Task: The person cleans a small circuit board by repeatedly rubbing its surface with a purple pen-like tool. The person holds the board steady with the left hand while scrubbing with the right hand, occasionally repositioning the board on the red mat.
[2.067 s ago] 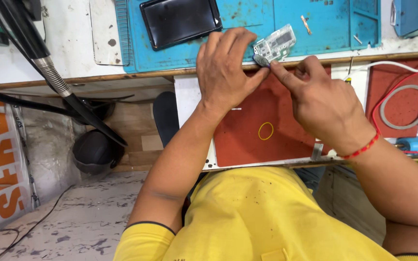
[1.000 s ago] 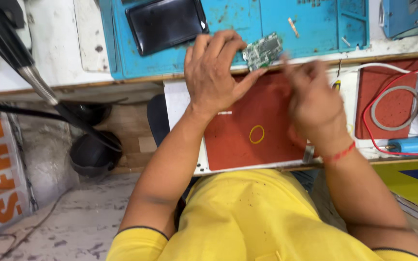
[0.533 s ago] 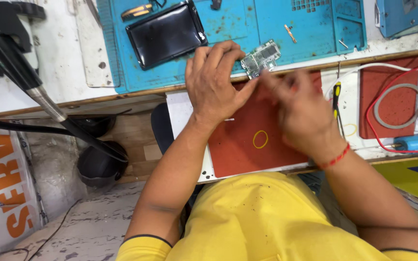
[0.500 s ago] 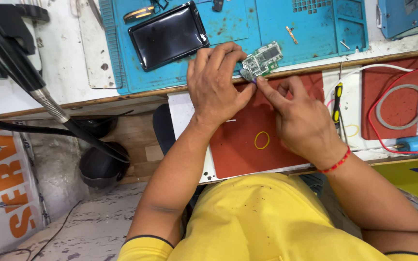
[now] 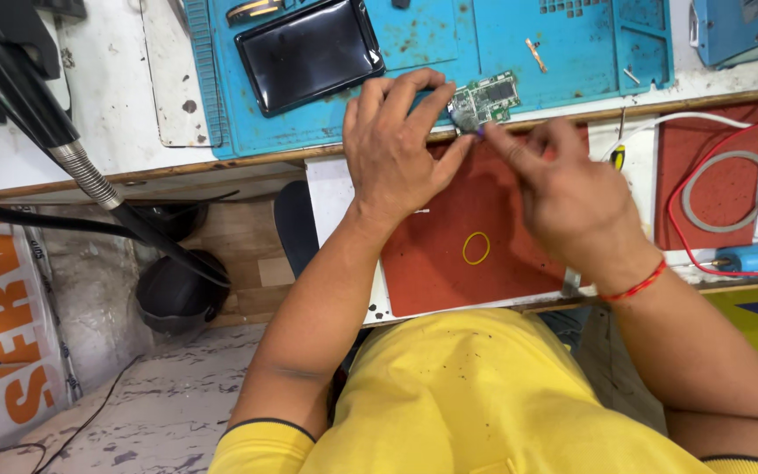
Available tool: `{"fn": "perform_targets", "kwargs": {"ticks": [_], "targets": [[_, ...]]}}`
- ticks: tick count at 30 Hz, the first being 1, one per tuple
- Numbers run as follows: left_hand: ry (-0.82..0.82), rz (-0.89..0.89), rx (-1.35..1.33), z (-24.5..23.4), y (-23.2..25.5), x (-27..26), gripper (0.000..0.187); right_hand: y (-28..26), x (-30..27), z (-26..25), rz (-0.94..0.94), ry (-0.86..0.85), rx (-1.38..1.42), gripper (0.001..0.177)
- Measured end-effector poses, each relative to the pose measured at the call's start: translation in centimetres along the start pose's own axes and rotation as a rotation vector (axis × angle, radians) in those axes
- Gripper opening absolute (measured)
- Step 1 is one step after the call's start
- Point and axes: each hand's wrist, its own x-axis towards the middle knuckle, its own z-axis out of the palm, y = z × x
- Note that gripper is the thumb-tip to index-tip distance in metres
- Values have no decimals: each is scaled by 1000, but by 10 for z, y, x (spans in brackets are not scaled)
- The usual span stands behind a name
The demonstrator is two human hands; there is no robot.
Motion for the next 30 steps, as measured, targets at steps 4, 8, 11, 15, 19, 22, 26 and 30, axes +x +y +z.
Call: {"fn": "perform_targets", "kwargs": {"ticks": [4,8,11,15,19,22,26,30], "targets": [[5,-16,-20,3,1,-3,50,13,9,-3,56,50,-90,51],[19,-9,0,3,0,2,50,12,14,-4,60,37,-76,49],[9,-30,-5,2,3,-2,51,8,14,-4,5,3,-97,48],[9,-64,-25,2,4,1,50,8,18,-9,-63,-1,-70,48],[19,-45,-11,3,1,3,50,8,19,-7,-19,11,-76,48],[4,-56,-13,5,2,2,50,7,12,-3,-27,8,-51,47],[29,-41,-19,5,2,0,51,10,16,-7,15,11,-79,52],[12,-57,-23,6,1,-1,52,19,28,-17,89,28,-122,48]]}}
